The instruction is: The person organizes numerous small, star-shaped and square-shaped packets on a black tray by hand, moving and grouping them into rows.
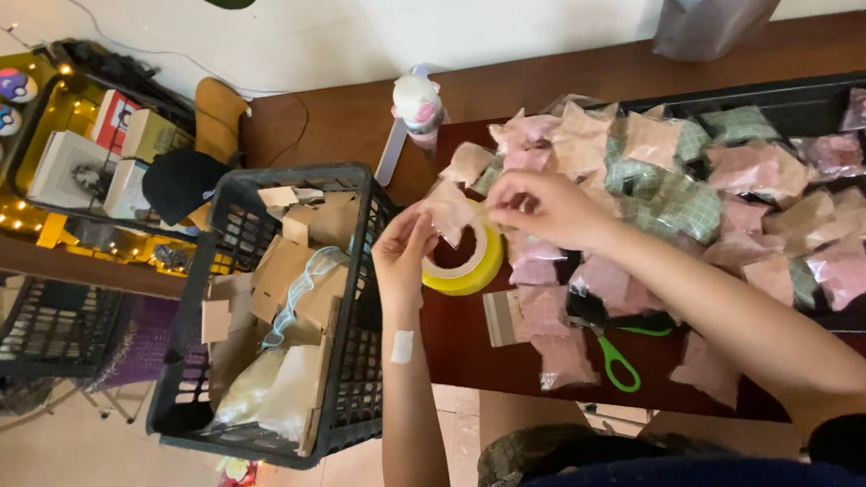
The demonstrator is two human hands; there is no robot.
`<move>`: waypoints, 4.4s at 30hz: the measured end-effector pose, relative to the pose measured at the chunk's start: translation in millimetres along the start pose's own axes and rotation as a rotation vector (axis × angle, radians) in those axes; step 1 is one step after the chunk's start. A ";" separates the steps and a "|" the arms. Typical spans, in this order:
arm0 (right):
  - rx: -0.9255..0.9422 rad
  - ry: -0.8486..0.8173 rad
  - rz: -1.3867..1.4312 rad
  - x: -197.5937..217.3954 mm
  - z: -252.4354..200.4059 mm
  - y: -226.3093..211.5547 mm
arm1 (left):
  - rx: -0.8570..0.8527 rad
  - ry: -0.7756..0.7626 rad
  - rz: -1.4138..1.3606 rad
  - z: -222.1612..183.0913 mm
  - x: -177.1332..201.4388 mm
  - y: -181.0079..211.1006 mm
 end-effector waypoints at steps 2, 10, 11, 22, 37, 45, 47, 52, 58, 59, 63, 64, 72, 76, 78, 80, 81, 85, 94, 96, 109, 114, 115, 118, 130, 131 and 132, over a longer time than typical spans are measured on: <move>0.009 0.111 0.078 10.4 -9.2 -6.4 | -0.002 -0.008 -0.027 -2.1 -17.9 2.1; -0.018 0.312 0.504 18.0 -28.0 -1.8 | -0.060 -0.099 -0.184 -8.6 -63.3 -26.7; -0.026 0.321 0.419 22.4 -30.5 -5.7 | -0.068 -0.117 -0.192 -9.2 -66.6 -28.2; -0.003 0.421 0.073 41.2 -42.3 -20.5 | -0.052 -0.123 -0.173 -14.4 -80.9 -26.4; 0.112 0.486 -0.326 47.4 -52.0 -48.8 | -0.088 -0.079 -0.133 -20.0 -89.2 -15.7; 0.072 0.489 0.114 39.9 -51.3 -29.9 | -0.076 -0.074 -0.240 -22.4 -93.3 -20.3; 0.080 0.491 0.154 38.5 -51.6 -22.6 | -0.061 -0.077 -0.270 -22.1 -95.3 -20.6; 0.127 0.473 0.145 39.0 -54.2 -21.7 | 0.055 -0.117 -0.386 -19.1 -93.3 -32.8; 0.149 0.452 0.190 38.5 -58.6 -16.0 | 0.187 -0.167 -0.426 -18.9 -94.3 -43.3; 0.185 0.453 0.180 37.9 -59.7 -12.7 | 0.199 -0.156 -0.461 -18.5 -94.7 -42.2; 0.187 0.397 0.425 37.1 -62.3 -5.2 | 0.129 -0.114 -0.492 -17.2 -87.7 -36.6; 0.188 0.397 0.425 40.1 -61.6 -11.2 | 0.128 -0.115 -0.493 -19.1 -90.5 -32.2; -0.084 0.366 0.849 28.7 -52.2 7.4 | -0.150 -0.155 -0.327 -29.9 -113.6 -15.4; -0.062 0.476 0.771 33.3 -49.2 1.3 | -0.165 -0.134 -0.327 -32.3 -118.9 -16.2; -0.028 0.517 0.765 36.2 -50.1 -6.0 | -0.196 -0.116 -0.327 -33.7 -119.9 -16.9; -0.011 0.528 0.756 34.4 -51.0 -5.4 | -0.198 -0.107 -0.328 -36.0 -121.3 -16.1; 0.007 0.540 0.747 34.4 -51.4 -5.4 | -0.201 -0.098 -0.329 -36.7 -122.1 -15.6; 0.062 0.573 0.756 33.1 -54.3 -11.2 | -0.195 -0.094 -0.313 -41.4 -127.3 -6.1; 0.053 0.728 0.561 34.7 -58.4 -20.2 | -0.289 -0.096 -0.247 -39.2 -123.5 -19.8; 0.039 0.758 0.462 36.8 -58.9 -18.5 | -0.261 -0.073 -0.210 -39.6 -121.9 -22.3; 0.274 0.830 -0.164 55.7 -67.1 -30.4 | -0.203 -0.171 -0.303 -39.1 -128.7 -20.6; 0.383 0.735 -0.412 54.4 -66.9 -47.4 | -0.169 -0.178 -0.348 -40.1 -129.4 -24.5; 0.385 0.735 -0.413 53.5 -66.8 -43.4 | -0.171 -0.178 -0.349 -39.2 -128.9 -24.9; 0.418 0.671 -0.372 48.2 -65.6 -35.7 | -0.199 -0.179 -0.345 -38.6 -126.6 -21.4; 0.334 0.574 -0.125 62.7 -69.2 -18.1 | -0.209 -0.215 -0.304 -37.1 -137.1 -12.8; 0.157 0.497 0.156 64.1 -68.8 4.1 | -0.193 -0.208 -0.291 -35.8 -137.1 -13.1; -0.022 0.410 0.433 61.0 -70.3 25.6 | -0.178 -0.200 -0.278 -34.5 -137.3 -13.6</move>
Point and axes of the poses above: each hand's wrist, its own z-axis towards the middle knuckle, its own x-axis out of the back of the hand, y = z × x, the point moved 6 cm from there along z, towards the middle knuckle, and after that the axes turned 1 degree about z, right-handed, at the moved point
